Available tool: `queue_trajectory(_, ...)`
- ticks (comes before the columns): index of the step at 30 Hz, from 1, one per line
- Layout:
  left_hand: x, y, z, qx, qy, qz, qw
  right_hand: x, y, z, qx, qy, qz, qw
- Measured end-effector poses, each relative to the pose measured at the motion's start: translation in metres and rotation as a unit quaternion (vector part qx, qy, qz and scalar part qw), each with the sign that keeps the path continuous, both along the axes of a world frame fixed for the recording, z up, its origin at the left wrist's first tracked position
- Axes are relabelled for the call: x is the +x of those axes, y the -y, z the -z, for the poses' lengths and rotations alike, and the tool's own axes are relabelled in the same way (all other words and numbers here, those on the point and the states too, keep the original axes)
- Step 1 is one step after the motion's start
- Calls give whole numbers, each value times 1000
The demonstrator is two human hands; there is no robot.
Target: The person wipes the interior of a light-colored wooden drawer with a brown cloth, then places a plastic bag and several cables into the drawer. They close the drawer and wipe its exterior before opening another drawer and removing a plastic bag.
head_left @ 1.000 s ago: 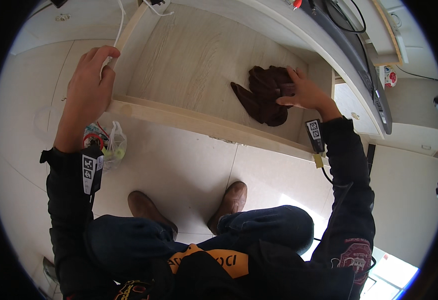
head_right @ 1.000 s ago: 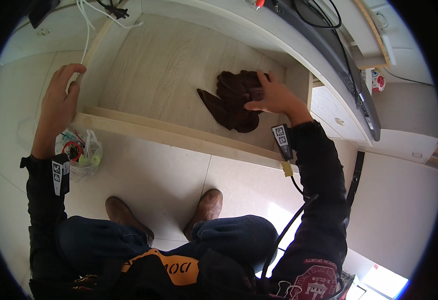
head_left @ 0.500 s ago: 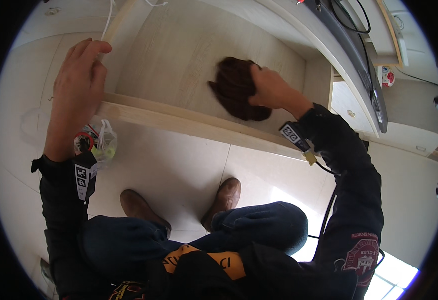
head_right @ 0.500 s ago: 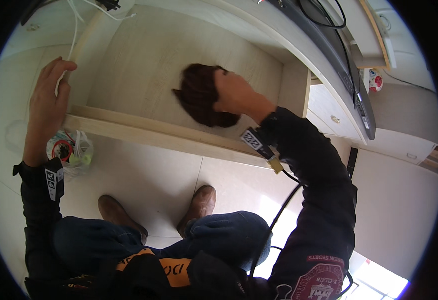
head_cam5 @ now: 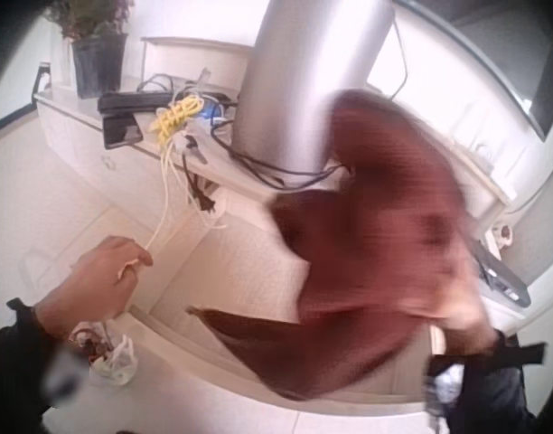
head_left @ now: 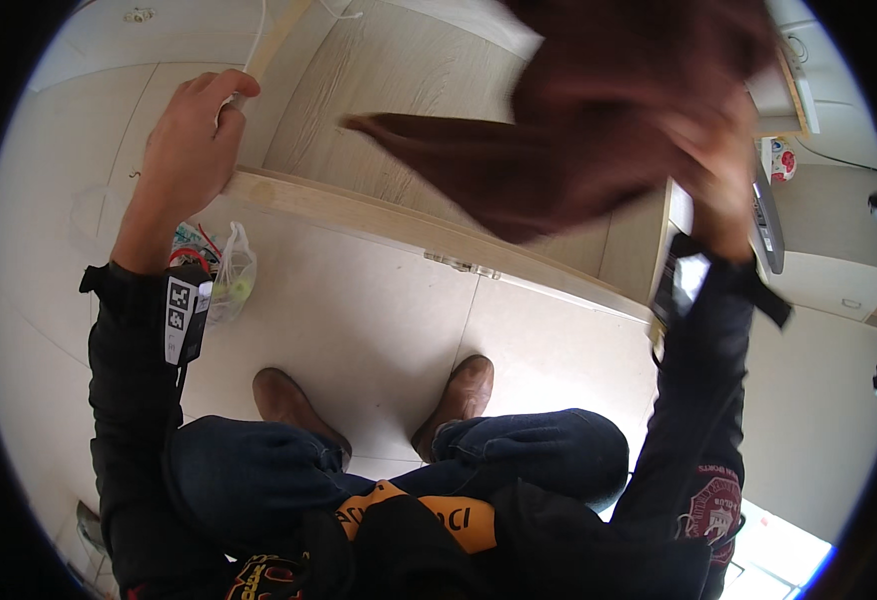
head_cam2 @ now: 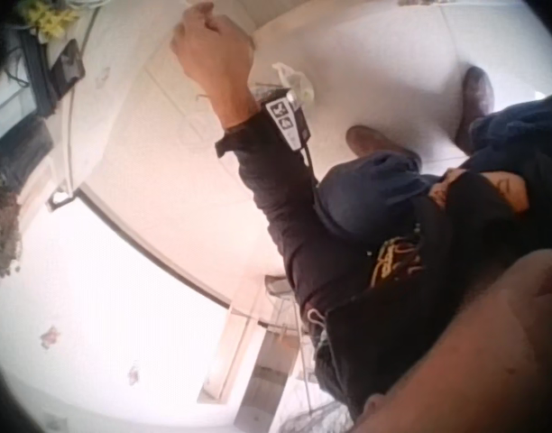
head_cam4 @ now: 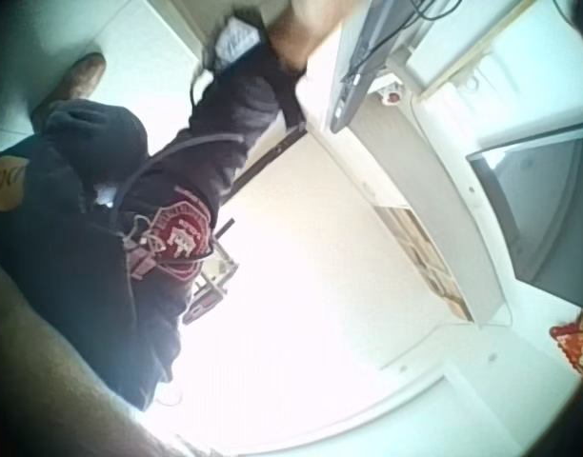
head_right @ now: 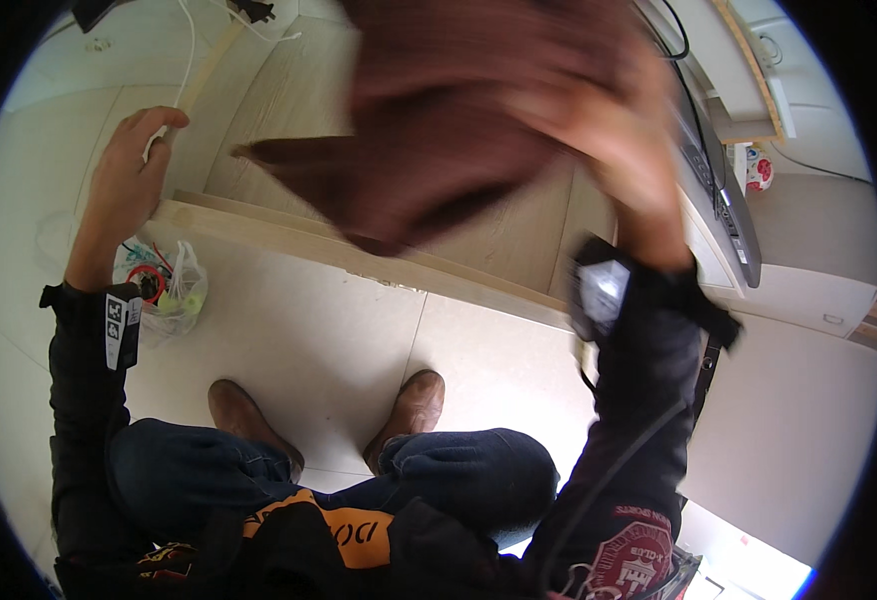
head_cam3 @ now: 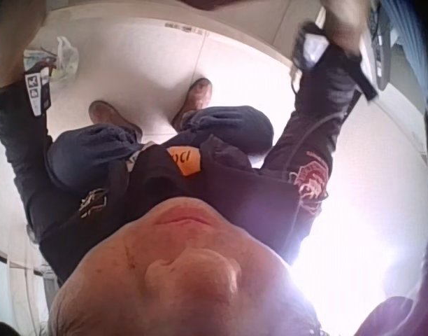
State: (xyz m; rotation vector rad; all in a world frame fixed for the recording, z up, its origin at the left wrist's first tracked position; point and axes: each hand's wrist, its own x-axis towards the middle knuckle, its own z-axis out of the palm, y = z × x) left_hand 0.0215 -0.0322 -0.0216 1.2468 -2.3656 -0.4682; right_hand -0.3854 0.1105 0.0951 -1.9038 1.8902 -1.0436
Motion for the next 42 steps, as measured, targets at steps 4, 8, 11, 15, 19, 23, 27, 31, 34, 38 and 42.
queue_trajectory(4, 0, -3, 2, 1, -23, -5, 1000, -85, -146, -74, 55, -165, 214, 961)
queue_trajectory(8, 0, -3, 3, -5, -9, 1, 1000, -118, -254, -102, 224, -148, 343, 900)
queue_trajectory(11, 0, -2, 4, -2, -12, 7, 1000, -119, -290, -83, 258, -405, 274, 834)
queue_trajectory(15, 1, -1, 3, -24, 0, 26, 999, -108, -292, -78, 155, -210, 399, 879)
queue_trajectory(19, 0, -2, 3, -10, -13, 18, 1000, -89, -239, -90, 34, -66, 327, 942)
queue_trajectory(23, 0, -2, 3, -28, -13, 16, 999, -50, -146, -85, 13, -14, 183, 983)
queue_trajectory(27, -1, -3, 1, -13, -13, 5, 1000, 12, -37, -42, 106, 23, 10, 994)
queue_trajectory(31, -3, -6, -1, -24, -37, 0, 999, 79, 74, 31, 146, -53, -245, 957)
queue_trajectory(34, -5, -7, -2, -28, -26, -14, 999, 130, 112, 103, 198, -278, -332, 879)
queue_trajectory(38, -2, -6, -2, -22, -14, 5, 1000, 147, 134, 150, 198, -356, -376, 833)
queue_trajectory(42, -1, -4, -3, -14, -7, 13, 1000, 100, 120, 149, 253, -276, -437, 818)
